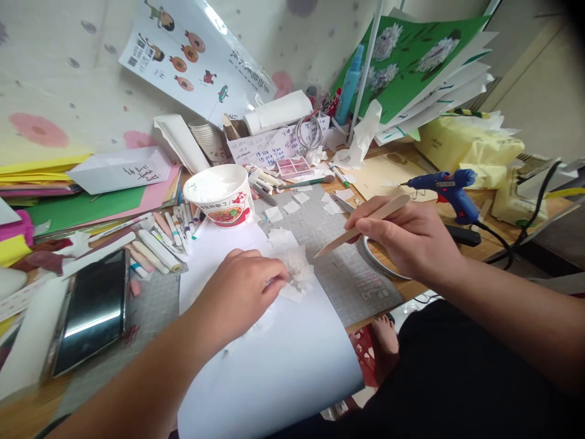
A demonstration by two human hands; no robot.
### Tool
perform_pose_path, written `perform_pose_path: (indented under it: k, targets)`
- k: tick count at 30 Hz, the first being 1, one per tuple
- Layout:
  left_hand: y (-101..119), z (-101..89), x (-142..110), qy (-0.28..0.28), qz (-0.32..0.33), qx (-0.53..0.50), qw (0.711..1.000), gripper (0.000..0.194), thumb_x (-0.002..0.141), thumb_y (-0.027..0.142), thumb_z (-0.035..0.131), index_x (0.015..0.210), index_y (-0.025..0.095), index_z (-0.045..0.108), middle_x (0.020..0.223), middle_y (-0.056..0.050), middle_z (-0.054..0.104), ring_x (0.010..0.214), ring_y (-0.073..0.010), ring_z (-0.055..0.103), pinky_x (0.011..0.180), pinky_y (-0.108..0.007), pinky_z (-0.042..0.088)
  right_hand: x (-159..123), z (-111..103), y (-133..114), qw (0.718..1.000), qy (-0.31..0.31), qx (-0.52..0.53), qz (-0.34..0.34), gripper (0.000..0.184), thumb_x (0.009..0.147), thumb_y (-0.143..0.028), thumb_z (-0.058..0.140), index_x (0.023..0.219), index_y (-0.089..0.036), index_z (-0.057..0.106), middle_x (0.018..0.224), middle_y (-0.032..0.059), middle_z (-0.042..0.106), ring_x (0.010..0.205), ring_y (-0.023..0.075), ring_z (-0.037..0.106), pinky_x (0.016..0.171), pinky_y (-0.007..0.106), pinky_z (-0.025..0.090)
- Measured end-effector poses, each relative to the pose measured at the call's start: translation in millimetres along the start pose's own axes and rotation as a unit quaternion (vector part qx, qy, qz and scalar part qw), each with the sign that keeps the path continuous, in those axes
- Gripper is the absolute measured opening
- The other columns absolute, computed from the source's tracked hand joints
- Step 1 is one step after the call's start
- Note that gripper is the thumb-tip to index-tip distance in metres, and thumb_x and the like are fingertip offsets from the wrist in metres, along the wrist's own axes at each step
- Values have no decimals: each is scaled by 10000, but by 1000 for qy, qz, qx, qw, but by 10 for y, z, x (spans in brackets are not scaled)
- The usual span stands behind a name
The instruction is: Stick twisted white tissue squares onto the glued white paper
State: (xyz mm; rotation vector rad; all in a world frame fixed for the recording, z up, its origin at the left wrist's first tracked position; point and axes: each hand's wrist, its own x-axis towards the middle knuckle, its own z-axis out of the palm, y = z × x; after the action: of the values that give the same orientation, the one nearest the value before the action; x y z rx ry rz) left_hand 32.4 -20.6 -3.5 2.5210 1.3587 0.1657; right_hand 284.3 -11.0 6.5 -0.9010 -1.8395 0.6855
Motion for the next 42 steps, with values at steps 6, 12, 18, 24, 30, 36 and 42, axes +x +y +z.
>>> perform_pose_path:
  k: [6,12,18,24,30,36,42]
  targets:
    - [-60,-39,-17,47,-16,-3,999,156,878,232,485,938,245,628,969,2,675,928,-202,570,824,-362,392,-10,8,2,997,-38,-60,-10,164,875,-188,567,763,-180,686,804,40,716,717,134,665,648,229,528]
    - [-65,25,33,21,29,-38,999,346,879,188,463,1185,306,574,1302,8,571,1155,-224,493,950,-418,373,12,55,119,998,-46,-35,2,190,895,-217,554,759,-179,682,836,49,720,760,144,679,687,242,548]
    - [-63,11,93,61,-3,-78,995,318,877,215,483,1164,254,613,1149,-14,655,1078,-214,544,917,-387,416,59,83,173,999,-46,8,8,181,886,-185,571,734,-178,669,836,34,711,773,130,673,701,225,546]
    - [-121,-77,2,187,-129,-159,961,116,820,307,618,903,267,689,906,36,701,836,-147,641,782,-275,477,53,39,130,998,-42,46,2,195,869,-112,571,725,-218,649,806,-8,693,765,113,661,689,221,550]
    - [-109,-74,-9,145,-129,-234,952,52,776,276,654,797,239,623,759,53,666,683,-114,629,614,-223,473,-7,61,15,988,-148,22,-46,123,876,-141,564,881,-222,656,878,22,703,801,138,665,684,262,544]
    - [-109,-37,15,97,-115,-278,949,147,759,245,620,906,249,610,798,39,659,724,-120,629,653,-216,511,-55,113,-66,966,-229,-26,-114,134,896,-136,523,971,-177,626,874,55,702,838,148,643,739,276,513]
    - [-112,-73,-9,55,-139,-199,969,76,768,247,578,802,254,645,681,53,650,618,-122,607,499,-200,427,-94,79,-99,964,-235,-65,-107,163,883,-122,526,992,-183,631,877,60,689,849,161,633,720,278,510]
